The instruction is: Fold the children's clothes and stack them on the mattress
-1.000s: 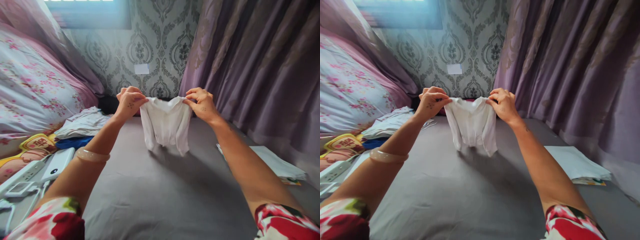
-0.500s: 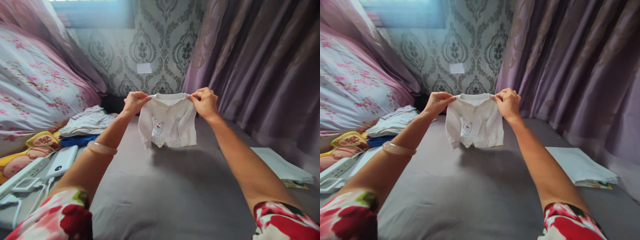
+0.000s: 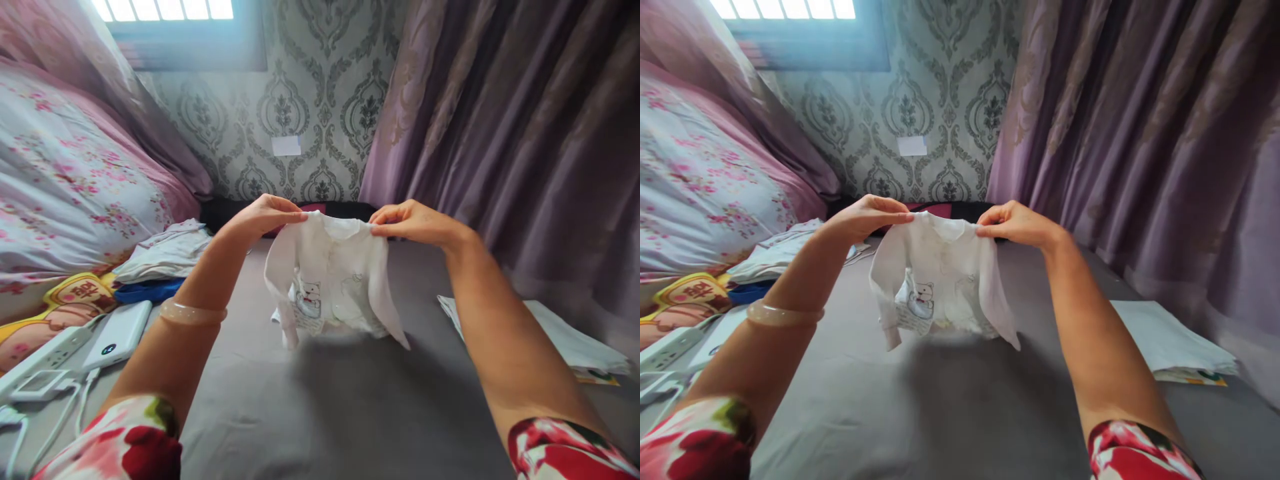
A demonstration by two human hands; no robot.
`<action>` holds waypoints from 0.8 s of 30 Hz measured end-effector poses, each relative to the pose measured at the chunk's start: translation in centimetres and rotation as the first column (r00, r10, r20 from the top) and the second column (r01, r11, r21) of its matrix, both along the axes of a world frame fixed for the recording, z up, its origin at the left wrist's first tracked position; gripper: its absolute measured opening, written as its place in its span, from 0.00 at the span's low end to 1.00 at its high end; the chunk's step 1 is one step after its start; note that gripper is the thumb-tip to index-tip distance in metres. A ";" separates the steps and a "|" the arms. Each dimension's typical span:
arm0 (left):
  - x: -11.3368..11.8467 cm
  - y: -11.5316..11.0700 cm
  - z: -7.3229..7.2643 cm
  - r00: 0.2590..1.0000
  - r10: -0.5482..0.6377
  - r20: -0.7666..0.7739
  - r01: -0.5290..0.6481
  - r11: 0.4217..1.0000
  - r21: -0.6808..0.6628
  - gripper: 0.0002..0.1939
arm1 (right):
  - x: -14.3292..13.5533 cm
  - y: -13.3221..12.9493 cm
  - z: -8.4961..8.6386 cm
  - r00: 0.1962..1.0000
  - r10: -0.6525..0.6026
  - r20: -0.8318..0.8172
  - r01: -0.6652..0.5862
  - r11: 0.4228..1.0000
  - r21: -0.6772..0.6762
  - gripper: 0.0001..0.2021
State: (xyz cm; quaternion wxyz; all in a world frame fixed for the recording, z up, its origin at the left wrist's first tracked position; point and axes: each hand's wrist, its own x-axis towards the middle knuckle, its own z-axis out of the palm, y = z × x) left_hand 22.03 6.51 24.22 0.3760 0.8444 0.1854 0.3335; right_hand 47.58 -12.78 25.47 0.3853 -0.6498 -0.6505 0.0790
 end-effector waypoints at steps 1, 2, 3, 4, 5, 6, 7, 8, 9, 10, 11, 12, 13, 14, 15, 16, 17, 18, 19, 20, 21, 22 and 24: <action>-0.2 -0.1 0.0 0.997 -0.068 -0.041 0.067 0.997 -0.035 0.13 | 0.0 -0.3 0.0 0.998 0.053 -0.039 -0.055 0.997 -0.048 0.17; -0.4 -0.1 0.0 0.989 -0.124 -0.086 0.120 0.991 -0.056 0.12 | 0.0 -0.6 0.0 0.994 0.074 -0.078 -0.080 0.994 -0.075 0.17; -0.7 -0.1 0.0 0.981 -0.149 -0.125 0.144 0.988 -0.054 0.11 | 0.1 -0.8 -0.1 0.992 0.063 -0.110 -0.072 0.994 -0.081 0.18; -0.8 -0.1 0.0 0.978 -0.142 -0.150 0.138 0.990 -0.039 0.10 | 0.1 -0.9 -0.1 0.991 0.035 -0.132 -0.046 0.996 -0.078 0.18; -0.9 0.0 0.0 0.979 -0.119 -0.163 0.117 0.993 -0.019 0.10 | 0.2 -0.9 -0.2 0.989 0.009 -0.146 -0.020 0.997 -0.078 0.19; -0.8 0.0 0.0 0.980 -0.100 -0.170 0.100 0.995 -0.008 0.10 | 0.1 -0.9 -0.2 0.988 0.001 -0.153 -0.016 0.996 -0.093 0.19; -0.8 0.0 -0.1 0.982 -0.098 -0.163 0.097 0.995 -0.011 0.11 | 0.1 -0.8 -0.2 0.987 0.017 -0.159 -0.036 0.992 -0.119 0.19; -0.7 0.1 -0.1 0.984 -0.112 -0.141 0.109 0.994 -0.026 0.11 | 0.0 -0.8 -0.2 0.985 0.049 -0.167 -0.074 0.986 -0.148 0.18; -0.6 0.1 -0.1 0.984 -0.136 -0.115 0.131 0.990 -0.048 0.12 | -0.1 -0.8 -0.2 0.980 0.083 -0.181 -0.114 0.978 -0.173 0.18; -0.5 0.1 -0.1 0.982 -0.157 -0.105 0.150 0.986 -0.069 0.12 | -0.2 -0.8 -0.2 0.975 0.100 -0.197 -0.138 0.972 -0.189 0.18; -0.5 0.1 -0.1 0.980 -0.161 -0.113 0.153 0.985 -0.080 0.11 | -0.3 -0.8 -0.2 0.974 0.090 -0.209 -0.131 0.973 -0.190 0.18; -0.4 0.1 -0.1 0.980 -0.144 -0.138 0.135 0.988 -0.077 0.11 | -0.4 -0.8 -0.1 0.975 0.057 -0.214 -0.097 0.979 -0.178 0.18; -0.4 0.1 -0.1 0.978 -0.119 -0.174 0.109 0.992 -0.067 0.11 | -0.5 -0.8 -0.1 0.977 0.021 -0.214 -0.057 0.985 -0.164 0.18; -0.4 0.1 0.0 0.972 -0.106 -0.209 0.096 0.994 -0.061 0.11 | -0.6 -0.8 -0.1 0.977 0.004 -0.211 -0.039 0.986 -0.159 0.19; -0.4 0.1 0.0 0.965 -0.119 -0.233 0.106 0.992 -0.070 0.11 | -0.6 -0.8 0.0 0.978 0.018 -0.207 -0.055 0.983 -0.174 0.19; -0.4 0.0 0.0 0.960 -0.159 -0.231 0.139 0.985 -0.099 0.12 | -0.6 -0.8 0.0 0.976 0.060 -0.208 -0.103 0.974 -0.203 0.20; -0.4 0.1 -0.1 0.956 -0.213 -0.202 0.186 0.972 -0.144 0.13 | -0.6 -0.9 0.0 0.970 0.113 -0.217 -0.164 0.959 -0.231 0.21; -0.3 0.2 -0.2 0.951 -0.265 -0.158 0.233 0.952 -0.196 0.14 | -0.5 -0.9 0.0 0.959 0.158 -0.234 -0.217 0.944 -0.250 0.22; -0.2 0.4 -0.4 0.948 -0.296 -0.112 0.263 0.933 -0.245 0.15 | -0.4 -0.9 -0.1 0.951 0.179 -0.250 -0.243 0.937 -0.253 0.23; -0.1 0.6 -0.6 0.952 -0.297 -0.075 0.266 0.922 -0.283 0.16 | -0.2 -0.8 -0.2 0.949 0.172 -0.263 -0.236 0.943 -0.235 0.23; 0.0 0.9 -0.9 0.960 -0.274 -0.049 0.247 0.919 -0.308 0.16 | 0.0 -0.7 -0.5 0.952 0.144 -0.271 -0.204 0.957 -0.206 0.24; 0.1 1.2 -1.2 0.970 -0.239 -0.034 0.216 0.922 -0.322 0.16 | 0.2 -0.5 -0.8 0.955 0.107 -0.277 -0.159 0.972 -0.171 0.25; 0.5 1.7 -1.8 0.985 -0.171 -0.023 0.154 0.933 -0.325 0.15 | 0.7 0.2 -1.6 0.958 0.042 -0.283 -0.075 0.991 -0.106 0.25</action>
